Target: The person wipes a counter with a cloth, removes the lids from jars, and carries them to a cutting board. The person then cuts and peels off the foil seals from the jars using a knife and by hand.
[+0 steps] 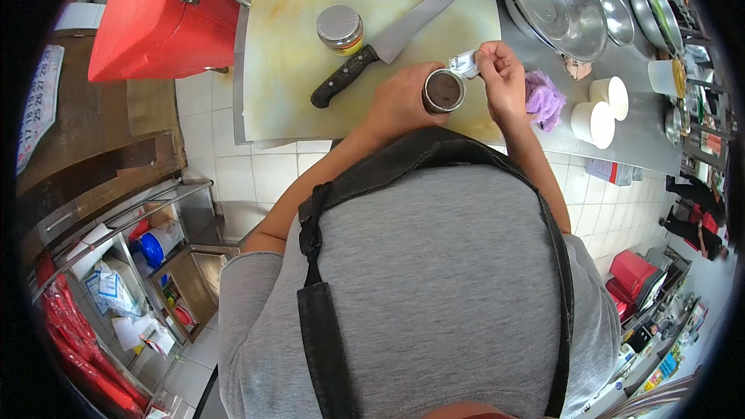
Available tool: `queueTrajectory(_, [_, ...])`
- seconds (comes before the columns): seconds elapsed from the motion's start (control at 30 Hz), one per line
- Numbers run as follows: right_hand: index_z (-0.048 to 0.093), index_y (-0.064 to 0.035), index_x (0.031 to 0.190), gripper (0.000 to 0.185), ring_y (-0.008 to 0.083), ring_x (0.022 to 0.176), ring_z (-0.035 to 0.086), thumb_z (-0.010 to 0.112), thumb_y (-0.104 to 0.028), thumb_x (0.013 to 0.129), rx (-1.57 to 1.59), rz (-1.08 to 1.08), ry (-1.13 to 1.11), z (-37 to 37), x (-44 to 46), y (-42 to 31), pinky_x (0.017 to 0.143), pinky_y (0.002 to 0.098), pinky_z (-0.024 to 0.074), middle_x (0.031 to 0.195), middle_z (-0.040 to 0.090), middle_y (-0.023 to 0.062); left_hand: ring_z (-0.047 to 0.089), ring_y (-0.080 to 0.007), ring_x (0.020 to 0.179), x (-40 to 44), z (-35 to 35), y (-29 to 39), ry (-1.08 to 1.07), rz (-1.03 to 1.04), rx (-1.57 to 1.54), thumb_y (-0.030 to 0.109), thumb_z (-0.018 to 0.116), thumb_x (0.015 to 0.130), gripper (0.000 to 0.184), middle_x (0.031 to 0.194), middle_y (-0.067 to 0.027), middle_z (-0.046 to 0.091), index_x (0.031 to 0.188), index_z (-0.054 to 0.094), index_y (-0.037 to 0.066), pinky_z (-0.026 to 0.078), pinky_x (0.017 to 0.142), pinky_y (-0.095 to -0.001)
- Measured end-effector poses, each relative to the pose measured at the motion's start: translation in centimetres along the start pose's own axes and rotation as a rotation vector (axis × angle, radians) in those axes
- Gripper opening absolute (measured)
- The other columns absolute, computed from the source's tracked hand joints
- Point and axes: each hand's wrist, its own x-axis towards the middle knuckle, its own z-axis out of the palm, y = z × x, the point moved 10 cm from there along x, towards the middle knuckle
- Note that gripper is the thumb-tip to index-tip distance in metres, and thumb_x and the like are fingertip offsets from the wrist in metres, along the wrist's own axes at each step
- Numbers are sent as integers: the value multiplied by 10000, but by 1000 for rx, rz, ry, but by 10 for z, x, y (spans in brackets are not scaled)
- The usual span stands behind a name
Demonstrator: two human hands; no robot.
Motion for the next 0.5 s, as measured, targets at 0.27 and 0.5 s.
queueTrajectory(0.27, [582,-23,988,20,142,804,650,582,-42,994,618,-3,276,-5,-39,27,747,290,543,898,661,52,677,-323,1043,-5,-4,10,95,-9,27,231,860,651,652,1129,-121,702,1244,615,115,542,889,-424])
queueTrajectory(0.5, [617,-32,1090,135,149,878,650,588,-139,1014,623,164,195,-11,-42,25,803,325,530,992,681,66,671,-335,1058,-6,-2,3,97,-58,38,247,852,659,657,1144,-126,698,1255,608,121,542,886,-435])
